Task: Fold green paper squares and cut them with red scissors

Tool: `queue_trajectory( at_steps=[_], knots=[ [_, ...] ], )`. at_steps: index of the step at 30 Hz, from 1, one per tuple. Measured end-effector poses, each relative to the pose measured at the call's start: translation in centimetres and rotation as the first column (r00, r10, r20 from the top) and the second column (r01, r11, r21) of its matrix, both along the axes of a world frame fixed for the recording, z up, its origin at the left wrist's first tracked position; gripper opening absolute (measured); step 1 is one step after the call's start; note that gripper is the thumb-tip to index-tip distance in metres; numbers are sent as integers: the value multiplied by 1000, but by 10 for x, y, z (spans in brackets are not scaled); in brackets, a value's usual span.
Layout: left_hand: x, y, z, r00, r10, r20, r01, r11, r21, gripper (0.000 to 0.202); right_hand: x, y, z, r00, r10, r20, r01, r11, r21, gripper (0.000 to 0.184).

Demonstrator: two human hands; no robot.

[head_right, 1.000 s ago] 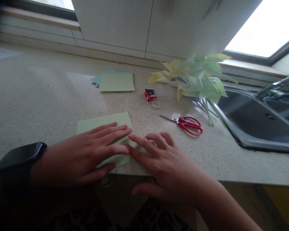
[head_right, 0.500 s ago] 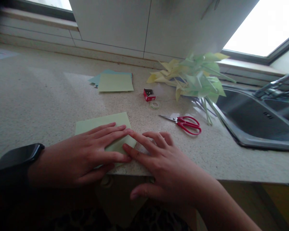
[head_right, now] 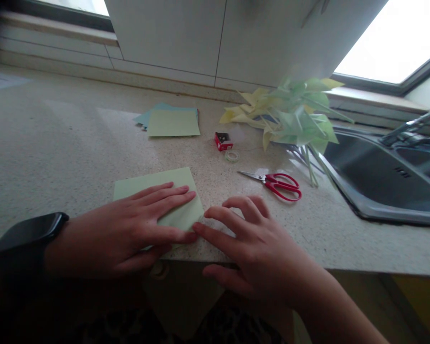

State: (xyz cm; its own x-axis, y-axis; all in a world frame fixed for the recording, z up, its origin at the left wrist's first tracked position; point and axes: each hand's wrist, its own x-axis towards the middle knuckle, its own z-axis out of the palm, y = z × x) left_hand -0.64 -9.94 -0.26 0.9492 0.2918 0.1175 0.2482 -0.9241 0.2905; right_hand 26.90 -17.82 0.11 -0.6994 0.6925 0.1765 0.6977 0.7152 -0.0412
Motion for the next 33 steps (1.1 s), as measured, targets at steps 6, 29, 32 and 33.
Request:
queue_trajectory(
  at_steps=[6,29,32,33],
  knots=[
    [0,-2,-5,997,45,57,-46,999,12,49,-1,3,2,999,10,42,-8,999,-41,63],
    [-8,11,-9,972,214,-95,-202,972,117,87,-6,8,10,994,5,111,1,998,-61,68],
    [-9,11,-10,975,212,-71,-201,970,137,99,-9,10,10,992,0,125,11,996,-84,72],
    [-9,11,-11,975,211,-62,-201,970,139,105,-10,10,10,992,-2,128,13,996,-89,73]
  ],
)
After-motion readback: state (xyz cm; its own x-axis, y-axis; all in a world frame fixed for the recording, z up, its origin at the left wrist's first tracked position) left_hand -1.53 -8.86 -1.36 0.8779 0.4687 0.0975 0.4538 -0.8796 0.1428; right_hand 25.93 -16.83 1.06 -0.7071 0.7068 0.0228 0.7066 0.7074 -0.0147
